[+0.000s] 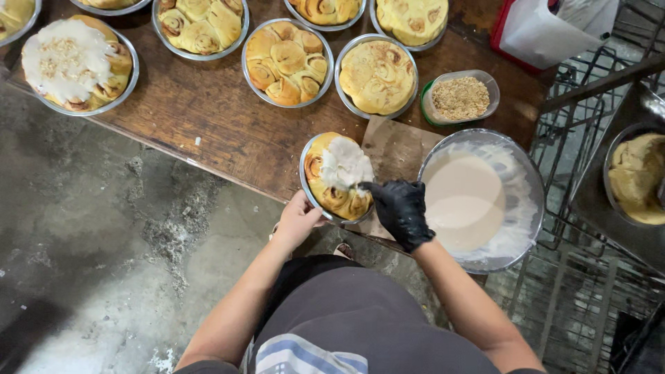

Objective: The person applies white icing to several pastries in round tins using a brush and then sprinkles crushed nuts over one of the iced pastries.

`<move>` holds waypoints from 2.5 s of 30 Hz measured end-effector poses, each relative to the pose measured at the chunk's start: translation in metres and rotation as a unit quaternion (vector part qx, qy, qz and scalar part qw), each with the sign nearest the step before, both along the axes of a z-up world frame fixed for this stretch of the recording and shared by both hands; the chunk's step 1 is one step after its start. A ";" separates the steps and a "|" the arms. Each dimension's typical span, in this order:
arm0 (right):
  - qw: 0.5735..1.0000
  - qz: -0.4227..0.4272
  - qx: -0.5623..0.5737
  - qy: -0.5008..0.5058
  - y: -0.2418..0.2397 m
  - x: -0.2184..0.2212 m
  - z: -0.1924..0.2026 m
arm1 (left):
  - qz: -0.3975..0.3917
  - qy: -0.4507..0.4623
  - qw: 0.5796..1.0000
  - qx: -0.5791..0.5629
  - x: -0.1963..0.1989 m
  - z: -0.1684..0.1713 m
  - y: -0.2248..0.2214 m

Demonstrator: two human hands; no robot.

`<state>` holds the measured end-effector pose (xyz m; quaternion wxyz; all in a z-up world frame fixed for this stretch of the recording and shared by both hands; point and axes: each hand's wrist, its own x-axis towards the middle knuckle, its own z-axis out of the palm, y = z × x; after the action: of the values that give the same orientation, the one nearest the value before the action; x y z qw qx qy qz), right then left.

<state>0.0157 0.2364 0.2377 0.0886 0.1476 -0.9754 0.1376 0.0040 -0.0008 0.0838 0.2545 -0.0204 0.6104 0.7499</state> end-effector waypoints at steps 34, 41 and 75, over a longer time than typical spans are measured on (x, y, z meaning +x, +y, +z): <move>0.983 -0.027 0.175 0.047 0.022 0.080 -0.005 | -0.018 -0.149 0.988 0.049 -0.021 0.052 0.003; 0.942 -0.254 0.197 -0.093 0.136 0.102 -0.022 | -0.027 -0.142 0.989 -0.029 -0.045 -0.032 -0.018; 0.994 -0.051 0.061 0.079 0.009 -0.013 -0.017 | 0.049 -0.134 0.990 0.016 -0.020 -0.003 0.023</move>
<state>0.0024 0.2450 0.2205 0.1635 0.1133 -0.9781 0.0614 -0.0159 0.0227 0.0804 0.2974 -0.1462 0.5570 0.7615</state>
